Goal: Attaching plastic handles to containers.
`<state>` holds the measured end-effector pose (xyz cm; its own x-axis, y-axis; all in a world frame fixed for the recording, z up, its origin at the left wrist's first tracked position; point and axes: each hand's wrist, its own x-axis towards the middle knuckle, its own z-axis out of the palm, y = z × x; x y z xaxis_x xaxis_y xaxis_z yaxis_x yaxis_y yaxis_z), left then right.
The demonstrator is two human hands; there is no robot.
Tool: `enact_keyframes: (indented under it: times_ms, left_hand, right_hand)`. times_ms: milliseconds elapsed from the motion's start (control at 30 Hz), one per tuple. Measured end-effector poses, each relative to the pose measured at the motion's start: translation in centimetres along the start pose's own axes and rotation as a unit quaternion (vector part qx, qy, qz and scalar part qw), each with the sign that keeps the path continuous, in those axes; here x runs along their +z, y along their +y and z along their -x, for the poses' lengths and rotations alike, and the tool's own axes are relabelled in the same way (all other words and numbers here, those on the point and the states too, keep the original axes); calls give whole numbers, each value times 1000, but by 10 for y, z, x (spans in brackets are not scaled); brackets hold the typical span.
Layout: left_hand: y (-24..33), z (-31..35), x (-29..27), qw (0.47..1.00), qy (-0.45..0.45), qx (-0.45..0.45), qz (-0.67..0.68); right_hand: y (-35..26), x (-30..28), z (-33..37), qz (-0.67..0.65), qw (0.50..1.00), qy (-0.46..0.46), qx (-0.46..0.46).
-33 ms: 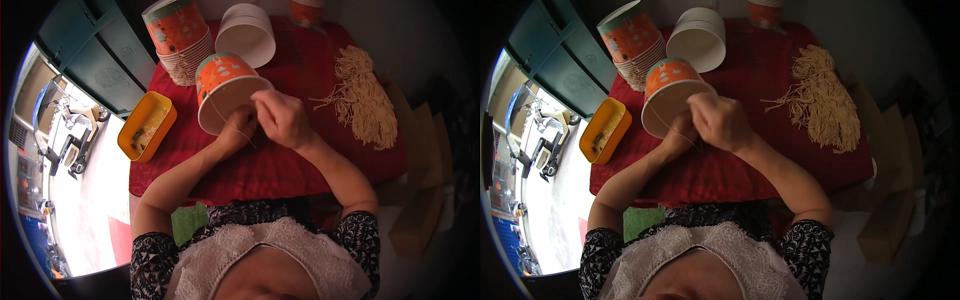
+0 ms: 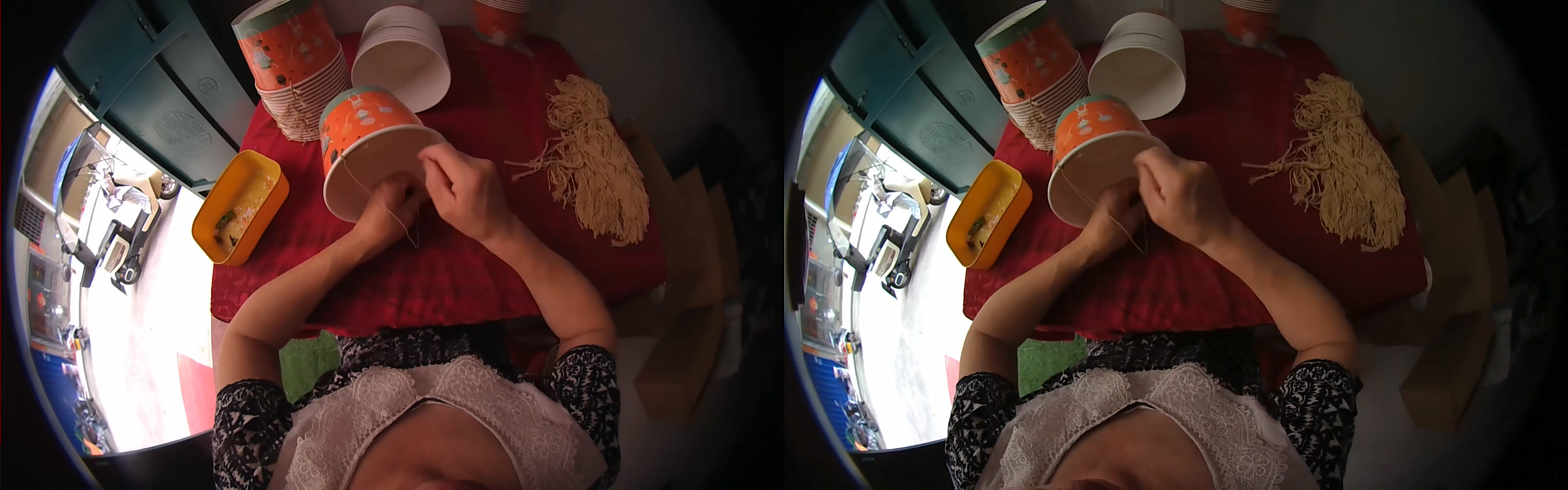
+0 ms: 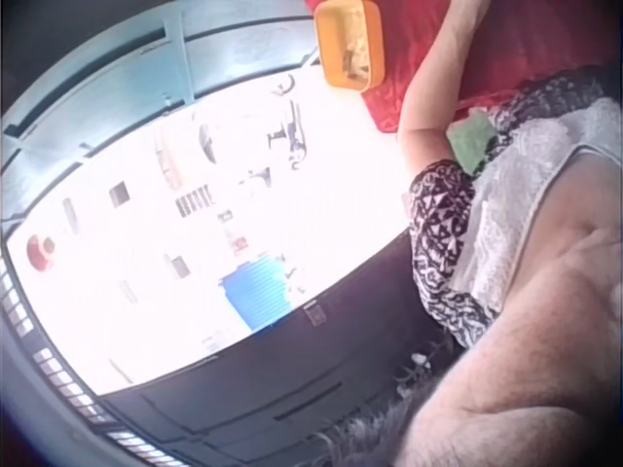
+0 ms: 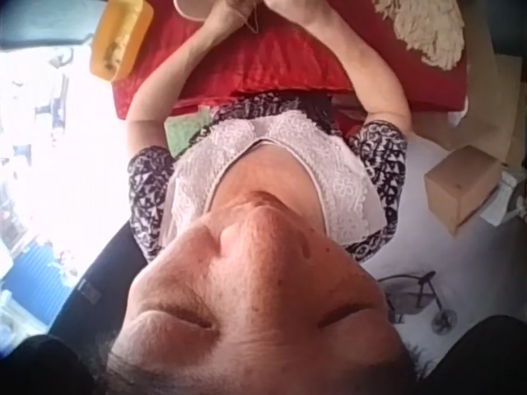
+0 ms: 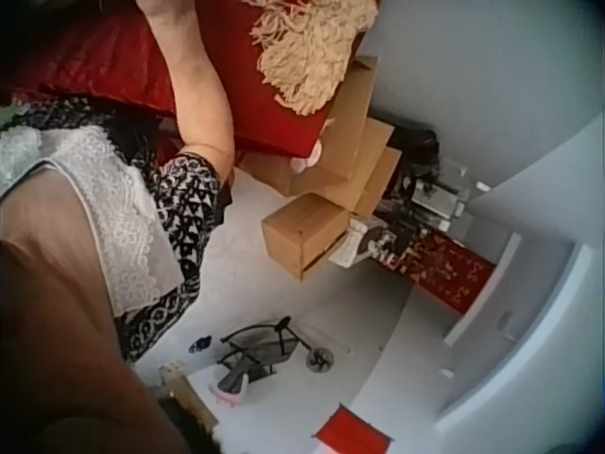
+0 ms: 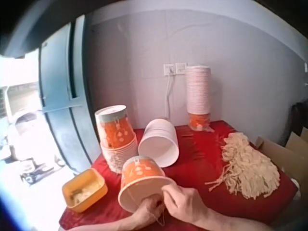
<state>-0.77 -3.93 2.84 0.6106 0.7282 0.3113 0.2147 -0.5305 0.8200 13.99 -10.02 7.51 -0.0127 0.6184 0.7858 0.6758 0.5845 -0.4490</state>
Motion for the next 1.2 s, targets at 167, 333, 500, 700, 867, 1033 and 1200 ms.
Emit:
enact_keyframes:
  times_ms: [167, 333, 500, 700, 867, 1033, 1200]
  left_hand:
    - [-4, 1, -5, 998, -21, 10, -61]
    - [-2, 2, -6, 1000, -22, -1, -6]
    - [-5, 4, -5, 1000, -5, 23, -9]
    - [1, 4, -4, 1000, 8, 10, -7]
    - [-4, 5, -5, 999, -10, 18, -28]
    - [-5, 2, -7, 1000, -25, 0, 2]
    - [6, -7, -13, 997, -60, -41, -24]
  right_hand:
    - [27, 0, 23, 128, 970, -155, 139]
    - [30, 4, 26, 70, 973, -162, 148]
    - [33, 1, 26, 23, 972, -183, 144]
    - [36, 4, 29, 1, 970, -195, 148]
    - [39, 8, 31, -28, 975, -176, 135]
    - [42, 8, 30, -43, 967, -186, 168]
    - [45, 7, 30, -68, 956, -191, 210]
